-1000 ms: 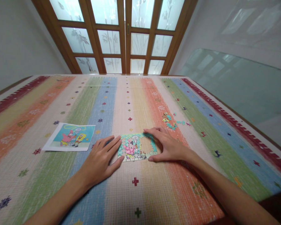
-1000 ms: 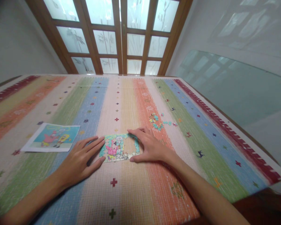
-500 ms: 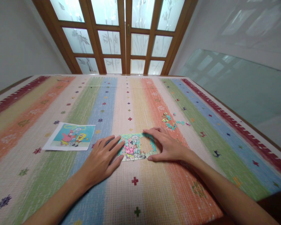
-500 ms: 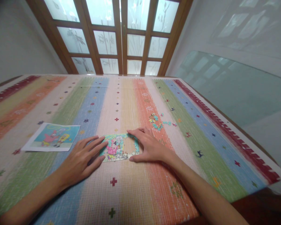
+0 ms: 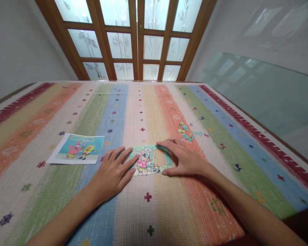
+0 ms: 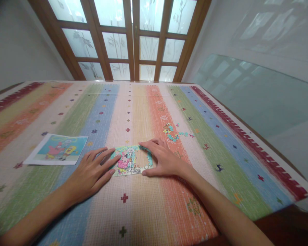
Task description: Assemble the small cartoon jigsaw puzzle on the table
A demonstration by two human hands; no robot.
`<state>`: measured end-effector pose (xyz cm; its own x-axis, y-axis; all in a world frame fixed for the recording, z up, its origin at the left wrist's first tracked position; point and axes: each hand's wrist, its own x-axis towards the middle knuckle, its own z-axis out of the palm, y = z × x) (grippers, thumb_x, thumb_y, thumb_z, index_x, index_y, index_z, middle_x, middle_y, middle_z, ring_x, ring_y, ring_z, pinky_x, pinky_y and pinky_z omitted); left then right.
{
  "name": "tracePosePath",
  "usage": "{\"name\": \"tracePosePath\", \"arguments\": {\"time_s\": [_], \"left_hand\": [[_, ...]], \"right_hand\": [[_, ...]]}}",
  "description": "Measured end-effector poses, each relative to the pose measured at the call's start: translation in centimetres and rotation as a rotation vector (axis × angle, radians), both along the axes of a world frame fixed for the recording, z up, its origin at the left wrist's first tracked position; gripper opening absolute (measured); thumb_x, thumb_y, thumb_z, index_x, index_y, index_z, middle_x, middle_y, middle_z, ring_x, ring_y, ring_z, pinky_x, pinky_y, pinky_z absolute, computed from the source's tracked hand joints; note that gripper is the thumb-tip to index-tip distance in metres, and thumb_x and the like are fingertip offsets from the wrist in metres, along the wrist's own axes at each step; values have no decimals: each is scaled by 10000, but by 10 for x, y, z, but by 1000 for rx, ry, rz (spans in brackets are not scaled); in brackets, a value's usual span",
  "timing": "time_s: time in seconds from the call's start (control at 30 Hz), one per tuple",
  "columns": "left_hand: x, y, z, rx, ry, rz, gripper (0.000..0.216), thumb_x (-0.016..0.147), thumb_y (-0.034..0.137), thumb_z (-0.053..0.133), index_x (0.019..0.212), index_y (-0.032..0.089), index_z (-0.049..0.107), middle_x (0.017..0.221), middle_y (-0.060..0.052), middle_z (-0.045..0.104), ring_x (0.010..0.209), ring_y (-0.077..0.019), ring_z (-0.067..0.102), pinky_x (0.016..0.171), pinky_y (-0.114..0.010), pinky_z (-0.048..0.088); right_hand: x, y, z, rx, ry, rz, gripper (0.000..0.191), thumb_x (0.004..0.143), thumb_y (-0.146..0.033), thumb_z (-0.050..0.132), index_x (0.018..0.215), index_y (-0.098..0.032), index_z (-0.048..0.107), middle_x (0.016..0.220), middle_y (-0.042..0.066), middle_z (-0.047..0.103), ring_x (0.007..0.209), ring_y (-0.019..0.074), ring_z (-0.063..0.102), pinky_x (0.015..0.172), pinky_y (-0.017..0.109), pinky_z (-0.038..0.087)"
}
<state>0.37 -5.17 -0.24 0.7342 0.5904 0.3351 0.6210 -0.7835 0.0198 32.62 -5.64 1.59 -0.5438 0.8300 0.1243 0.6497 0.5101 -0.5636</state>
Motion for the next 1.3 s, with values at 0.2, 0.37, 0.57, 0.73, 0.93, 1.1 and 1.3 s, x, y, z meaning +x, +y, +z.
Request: {"name": "tracePosePath", "arguments": {"time_s": [0.2, 0.37, 0.57, 0.73, 0.93, 1.1, 1.3], "left_hand": [[1, 0, 1, 15, 3, -7, 419, 1067, 351, 372, 1426, 261, 569, 1433, -113, 561, 1290, -345, 472, 1008, -517, 412], [1, 0, -1, 16, -2, -2, 414, 1066, 352, 379, 1429, 266, 557, 1437, -114, 560, 1300, -342, 475, 1004, -519, 424], [0, 0, -1, -24, -57, -6, 426, 1051, 341, 424, 1449, 215, 508, 1430, -113, 585, 1295, -340, 489, 1017, -524, 427], [1, -1, 2, -71, -153, 12, 470, 1021, 342, 492, 1474, 223, 452, 1395, -88, 622, 1284, -322, 516, 1031, -505, 441], [1, -2, 4, -81, -166, 19, 453, 1012, 324, 504, 1443, 199, 444, 1346, -110, 644, 1280, -331, 525, 1029, -512, 452], [1, -2, 4, -66, -170, 23, 439, 1012, 309, 504, 1430, 196, 433, 1312, -114, 652, 1261, -326, 538, 1024, -504, 457], [3, -2, 6, -51, -191, 19, 411, 1018, 310, 506, 1409, 195, 460, 1277, -112, 663, 1239, -319, 551, 1015, -494, 465]], "right_hand": [[0, 0, 0, 3, -8, 5, 903, 734, -464, 848, 1504, -218, 445, 1368, 133, 556, 1290, 357, 434, 1087, 575, 417], [0, 0, 0, 3, -4, 4, 900, 729, -449, 853, 1501, -228, 446, 1375, 128, 554, 1291, 349, 435, 1091, 564, 421], [0, -1, 1, -12, -7, -14, 931, 727, -444, 850, 1519, -210, 419, 1391, 135, 537, 1301, 348, 428, 1111, 567, 407], [0, -2, 1, -23, -11, -36, 958, 710, -448, 851, 1528, -226, 407, 1389, 132, 526, 1304, 346, 429, 1113, 564, 409], [0, -3, 0, -23, -1, -39, 980, 705, -451, 854, 1540, -243, 385, 1405, 129, 510, 1317, 350, 418, 1120, 570, 401], [-1, -2, 0, -14, 11, -32, 971, 705, -446, 845, 1536, -232, 390, 1406, 131, 516, 1316, 348, 415, 1125, 564, 394], [-2, -3, 0, -20, 9, -43, 962, 709, -461, 836, 1527, -209, 397, 1391, 153, 509, 1302, 350, 421, 1115, 575, 387]]}}
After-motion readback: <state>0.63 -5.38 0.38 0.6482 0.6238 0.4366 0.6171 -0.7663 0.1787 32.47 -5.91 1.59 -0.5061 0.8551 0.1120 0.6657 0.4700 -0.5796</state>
